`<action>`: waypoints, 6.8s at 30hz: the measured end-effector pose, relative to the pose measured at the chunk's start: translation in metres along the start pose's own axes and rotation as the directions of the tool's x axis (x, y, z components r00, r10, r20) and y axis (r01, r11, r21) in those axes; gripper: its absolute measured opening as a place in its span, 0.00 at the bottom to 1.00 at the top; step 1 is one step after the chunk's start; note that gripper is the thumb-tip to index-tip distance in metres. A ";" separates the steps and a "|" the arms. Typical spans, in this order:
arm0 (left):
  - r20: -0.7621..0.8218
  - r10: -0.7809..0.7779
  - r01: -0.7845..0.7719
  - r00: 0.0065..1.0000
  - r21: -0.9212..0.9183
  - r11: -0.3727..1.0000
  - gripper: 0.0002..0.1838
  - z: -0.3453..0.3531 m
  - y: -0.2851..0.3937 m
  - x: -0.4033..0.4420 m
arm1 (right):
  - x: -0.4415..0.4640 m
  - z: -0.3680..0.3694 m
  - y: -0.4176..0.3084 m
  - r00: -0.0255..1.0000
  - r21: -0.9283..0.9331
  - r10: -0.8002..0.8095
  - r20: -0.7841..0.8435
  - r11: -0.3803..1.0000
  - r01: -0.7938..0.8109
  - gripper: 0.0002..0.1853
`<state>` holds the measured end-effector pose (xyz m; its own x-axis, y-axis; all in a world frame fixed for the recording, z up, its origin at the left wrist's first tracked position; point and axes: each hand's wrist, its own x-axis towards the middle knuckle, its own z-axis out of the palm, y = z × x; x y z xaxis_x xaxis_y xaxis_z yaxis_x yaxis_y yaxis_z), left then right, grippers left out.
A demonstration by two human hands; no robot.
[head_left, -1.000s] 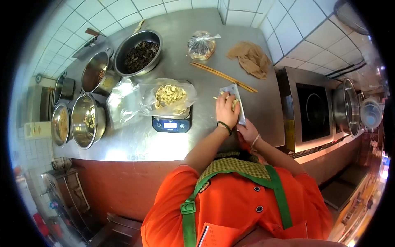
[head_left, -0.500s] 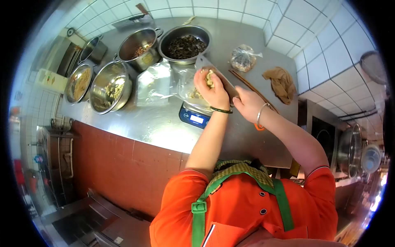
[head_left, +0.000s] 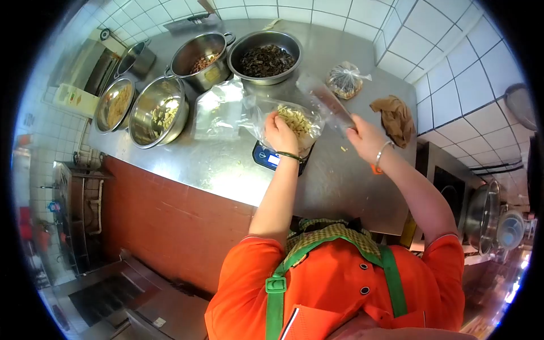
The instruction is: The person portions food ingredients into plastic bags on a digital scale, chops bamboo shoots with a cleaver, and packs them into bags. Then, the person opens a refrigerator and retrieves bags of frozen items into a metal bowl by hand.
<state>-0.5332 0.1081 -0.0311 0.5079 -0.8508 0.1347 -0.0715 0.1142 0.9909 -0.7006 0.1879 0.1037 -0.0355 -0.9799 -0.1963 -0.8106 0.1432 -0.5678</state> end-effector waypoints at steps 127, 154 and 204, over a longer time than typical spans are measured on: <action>0.997 -0.013 -0.718 0.080 0.067 0.693 0.10 0.031 -0.014 -0.151 | -0.178 0.072 0.135 0.814 0.686 0.557 -0.165 0.658 -0.311 0.06; 0.894 0.420 -0.617 0.155 -0.245 0.748 0.08 0.006 -0.022 -0.143 | -0.151 0.082 0.118 0.887 0.037 0.461 -0.036 0.887 -0.460 0.06; 0.851 0.512 -0.616 0.118 -0.342 0.710 0.07 -0.010 -0.024 -0.139 | -0.140 0.085 0.083 0.935 -0.137 0.349 0.063 0.931 -0.339 0.07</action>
<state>-0.5931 0.2286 -0.0739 -0.7074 -0.4781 0.5205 -0.0703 0.7805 0.6212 -0.7134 0.3486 0.0157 -0.2795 -0.8572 -0.4325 -0.8228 0.4460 -0.3522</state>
